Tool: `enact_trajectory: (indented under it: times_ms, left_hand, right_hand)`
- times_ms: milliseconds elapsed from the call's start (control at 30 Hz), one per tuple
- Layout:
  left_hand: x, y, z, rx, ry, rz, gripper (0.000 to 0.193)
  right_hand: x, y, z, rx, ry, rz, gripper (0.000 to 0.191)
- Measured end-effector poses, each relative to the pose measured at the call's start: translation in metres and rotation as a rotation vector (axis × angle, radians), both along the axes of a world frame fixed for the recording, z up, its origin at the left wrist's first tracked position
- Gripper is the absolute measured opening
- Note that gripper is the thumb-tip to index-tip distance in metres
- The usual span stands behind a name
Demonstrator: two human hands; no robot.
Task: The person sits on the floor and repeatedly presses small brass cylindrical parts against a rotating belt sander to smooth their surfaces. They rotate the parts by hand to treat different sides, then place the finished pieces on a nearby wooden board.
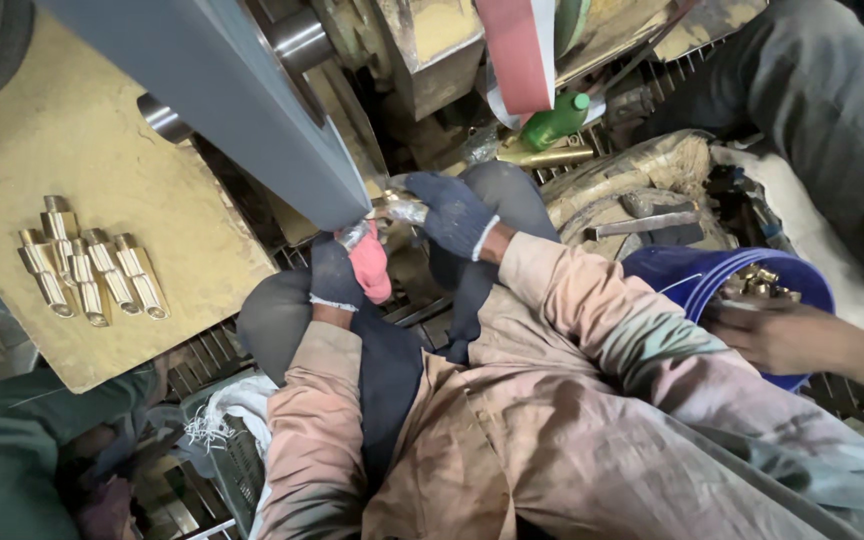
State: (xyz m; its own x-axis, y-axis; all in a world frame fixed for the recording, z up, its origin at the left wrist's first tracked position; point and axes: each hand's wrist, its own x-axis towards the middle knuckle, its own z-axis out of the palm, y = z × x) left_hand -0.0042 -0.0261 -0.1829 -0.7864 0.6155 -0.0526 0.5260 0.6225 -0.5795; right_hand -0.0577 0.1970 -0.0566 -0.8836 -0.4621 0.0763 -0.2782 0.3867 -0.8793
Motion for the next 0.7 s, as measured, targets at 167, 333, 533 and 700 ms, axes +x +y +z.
enact_trajectory:
  times_ms: [167,333,533,700]
  left_hand:
    - [-0.001,0.014,0.004,0.306,-0.013,0.045,0.022]
    - [-0.001,0.015,-0.010,0.469,0.065,0.231,0.022]
    - [-0.003,-0.003,-0.014,0.244,-0.176,0.166,0.028]
    - [-0.001,0.012,0.006,0.166,-0.324,0.022,0.041]
  right_hand:
    - [0.006,0.016,0.008,0.012,-0.057,-0.054,0.045]
    - [-0.001,0.002,-0.002,0.041,-0.038,-0.037,0.044]
    - [-0.006,-0.016,-0.006,0.113,-0.273,-0.056,0.046]
    - [0.003,0.008,0.002,-0.020,0.023,-0.055,0.043]
